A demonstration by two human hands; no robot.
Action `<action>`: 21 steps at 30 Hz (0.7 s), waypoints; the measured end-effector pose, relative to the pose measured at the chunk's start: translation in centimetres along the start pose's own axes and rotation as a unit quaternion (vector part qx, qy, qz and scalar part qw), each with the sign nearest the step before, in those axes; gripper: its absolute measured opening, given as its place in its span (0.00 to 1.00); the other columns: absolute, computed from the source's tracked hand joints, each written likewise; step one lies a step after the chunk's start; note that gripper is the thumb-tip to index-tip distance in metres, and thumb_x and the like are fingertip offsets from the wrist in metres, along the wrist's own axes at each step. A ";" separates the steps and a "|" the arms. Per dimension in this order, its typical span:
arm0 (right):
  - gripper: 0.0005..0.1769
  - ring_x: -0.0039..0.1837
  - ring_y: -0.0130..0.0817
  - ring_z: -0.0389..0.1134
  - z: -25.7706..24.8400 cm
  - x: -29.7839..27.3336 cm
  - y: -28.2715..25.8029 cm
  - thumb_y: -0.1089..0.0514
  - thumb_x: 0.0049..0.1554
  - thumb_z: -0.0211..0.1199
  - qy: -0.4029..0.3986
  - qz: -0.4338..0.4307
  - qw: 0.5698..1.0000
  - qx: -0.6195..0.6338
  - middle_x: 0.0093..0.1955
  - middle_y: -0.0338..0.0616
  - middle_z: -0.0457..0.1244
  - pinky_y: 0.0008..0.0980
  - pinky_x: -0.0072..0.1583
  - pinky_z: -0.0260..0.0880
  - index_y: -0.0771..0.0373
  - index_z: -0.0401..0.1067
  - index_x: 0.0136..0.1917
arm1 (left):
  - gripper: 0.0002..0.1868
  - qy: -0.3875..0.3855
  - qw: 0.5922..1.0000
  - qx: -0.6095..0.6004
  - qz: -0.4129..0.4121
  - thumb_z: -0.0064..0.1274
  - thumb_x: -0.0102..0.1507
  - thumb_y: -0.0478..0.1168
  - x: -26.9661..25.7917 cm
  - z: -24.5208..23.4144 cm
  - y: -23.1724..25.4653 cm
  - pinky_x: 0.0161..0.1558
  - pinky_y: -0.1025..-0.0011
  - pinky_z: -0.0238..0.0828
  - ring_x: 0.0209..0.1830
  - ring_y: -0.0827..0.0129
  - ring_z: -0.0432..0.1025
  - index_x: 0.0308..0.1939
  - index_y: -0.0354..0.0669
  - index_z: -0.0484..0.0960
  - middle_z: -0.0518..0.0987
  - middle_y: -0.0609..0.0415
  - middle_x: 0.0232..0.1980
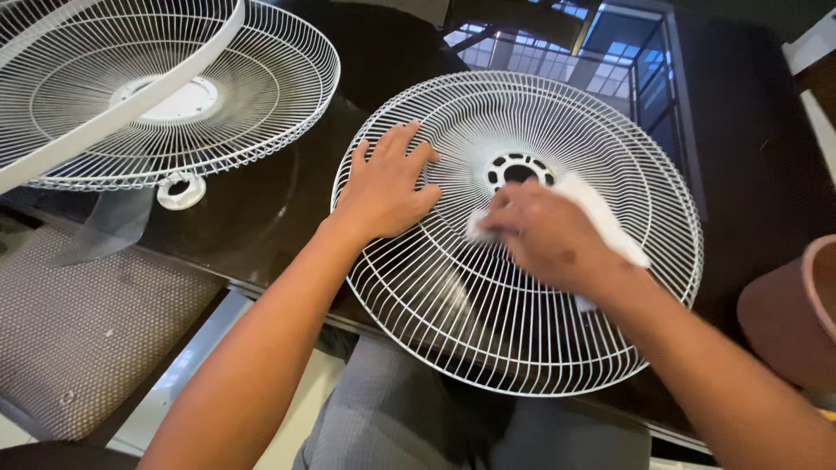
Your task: The person wipes the metal wire grilles of two disassembled table fans with a white cloth. They dip the cloth into a pink bucket of water, wring it, and wipe the grilles in circular motions, covering the entire surface of each grille.
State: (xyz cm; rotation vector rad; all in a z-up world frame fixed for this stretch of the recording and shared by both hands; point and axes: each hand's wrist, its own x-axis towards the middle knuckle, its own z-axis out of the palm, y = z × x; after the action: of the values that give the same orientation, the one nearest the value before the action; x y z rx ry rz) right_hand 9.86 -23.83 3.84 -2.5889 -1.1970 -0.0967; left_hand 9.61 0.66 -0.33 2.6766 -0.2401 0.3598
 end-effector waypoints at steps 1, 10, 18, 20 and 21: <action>0.08 0.53 0.35 0.68 0.4 -0.5 -0.3 0.60 0.56 0.64 0.010 -0.020 0.999 0.040 0.49 0.37 0.68 0.37 0.54 0.70 0.56 0.81 0.50 | 0.26 0.002 1.000 -0.001 -0.005 0.50 0.59 0.51 -0.1 0.0 0.1 0.74 0.37 0.34 0.81 0.52 0.45 0.61 0.52 0.75 0.57 0.45 0.79; 0.10 0.50 0.37 0.66 0.8 -2.8 -4.8 0.62 0.49 0.68 0.048 -0.174 0.982 0.060 0.48 0.37 0.68 0.39 0.52 0.65 0.54 0.81 0.46 | 0.26 0.012 1.000 -0.004 -0.022 0.51 0.57 0.51 0.0 0.2 0.3 0.74 0.38 0.35 0.81 0.53 0.46 0.59 0.53 0.76 0.57 0.46 0.79; 0.08 0.52 0.39 0.66 1.8 -4.6 -8.6 0.62 0.47 0.68 0.023 -0.285 0.957 0.045 0.50 0.40 0.66 0.39 0.51 0.64 0.56 0.77 0.42 | 0.26 0.003 1.000 -0.003 -0.020 0.51 0.58 0.52 -0.2 -0.1 0.3 0.75 0.39 0.34 0.81 0.53 0.45 0.60 0.53 0.76 0.56 0.47 0.79; 0.13 0.53 0.38 0.66 1.0 -3.6 -7.1 0.64 0.46 0.65 0.069 -0.292 0.950 0.084 0.52 0.41 0.66 0.37 0.54 0.65 0.56 0.78 0.46 | 0.26 0.002 1.000 -0.004 -0.015 0.50 0.59 0.52 -0.1 0.0 0.3 0.74 0.39 0.34 0.82 0.52 0.45 0.61 0.53 0.75 0.55 0.47 0.80; 0.11 0.51 0.37 0.65 0.6 -3.0 -6.3 0.65 0.47 0.66 0.053 -0.253 0.964 0.063 0.50 0.40 0.66 0.37 0.52 0.64 0.55 0.79 0.45 | 0.26 0.000 1.000 -0.004 -0.017 0.50 0.59 0.52 0.0 0.0 0.3 0.74 0.39 0.34 0.82 0.52 0.44 0.61 0.53 0.75 0.55 0.47 0.80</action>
State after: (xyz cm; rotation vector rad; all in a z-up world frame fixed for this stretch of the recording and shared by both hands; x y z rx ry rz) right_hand 3.09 -21.99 4.19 -2.0865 -1.7305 -0.2517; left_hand 9.52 0.45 -0.21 2.6700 -0.1966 0.3474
